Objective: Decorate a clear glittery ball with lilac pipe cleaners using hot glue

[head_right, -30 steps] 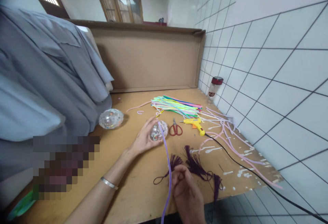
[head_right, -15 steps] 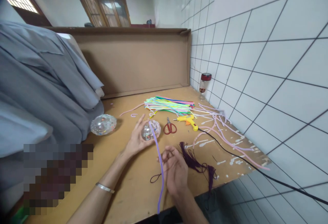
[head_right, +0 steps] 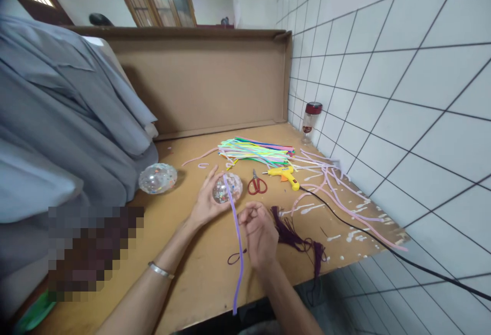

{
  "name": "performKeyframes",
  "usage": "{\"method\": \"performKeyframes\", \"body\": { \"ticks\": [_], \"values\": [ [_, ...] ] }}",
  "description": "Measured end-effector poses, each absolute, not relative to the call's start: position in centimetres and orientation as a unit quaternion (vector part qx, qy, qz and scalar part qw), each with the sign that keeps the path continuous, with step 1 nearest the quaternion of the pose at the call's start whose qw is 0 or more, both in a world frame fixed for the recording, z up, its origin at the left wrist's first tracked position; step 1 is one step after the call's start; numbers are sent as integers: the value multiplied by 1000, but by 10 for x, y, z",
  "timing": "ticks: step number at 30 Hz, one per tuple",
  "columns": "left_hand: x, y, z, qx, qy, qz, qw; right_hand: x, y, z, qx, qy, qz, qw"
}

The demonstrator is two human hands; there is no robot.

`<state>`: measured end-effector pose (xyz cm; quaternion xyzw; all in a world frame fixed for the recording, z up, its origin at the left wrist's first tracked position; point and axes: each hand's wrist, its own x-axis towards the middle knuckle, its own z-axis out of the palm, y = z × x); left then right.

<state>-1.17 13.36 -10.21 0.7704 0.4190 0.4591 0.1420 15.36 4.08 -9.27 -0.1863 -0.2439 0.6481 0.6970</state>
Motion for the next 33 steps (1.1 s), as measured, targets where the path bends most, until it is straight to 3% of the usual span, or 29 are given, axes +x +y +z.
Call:
{"method": "performKeyframes", "body": {
  "ticks": [5, 8, 11, 16, 19, 24, 33],
  "values": [
    [-11, 131, -105, 757, 420, 474, 161, 155, 72, -74, -185, -337, 535, 752],
    [-13, 130, -107, 749, 424, 480, 169, 158, 99, -65, -261, -448, 431, 738],
    [-15, 129, -107, 744, 423, 486, 178, 158, 127, -63, -332, -596, 300, 667],
    [-18, 129, -106, 750, 408, 487, 185, 158, 140, -70, -305, -793, 166, 501],
    [-18, 128, -107, 752, 401, 487, 191, 158, 132, -77, -320, -808, 134, 477],
    [-15, 126, -109, 760, 406, 470, 191, 158, 128, -78, -329, -765, 166, 528],
    [-11, 121, -104, 758, 413, 465, 195, 158, 130, -77, -337, -756, 174, 533]
  ]
}}
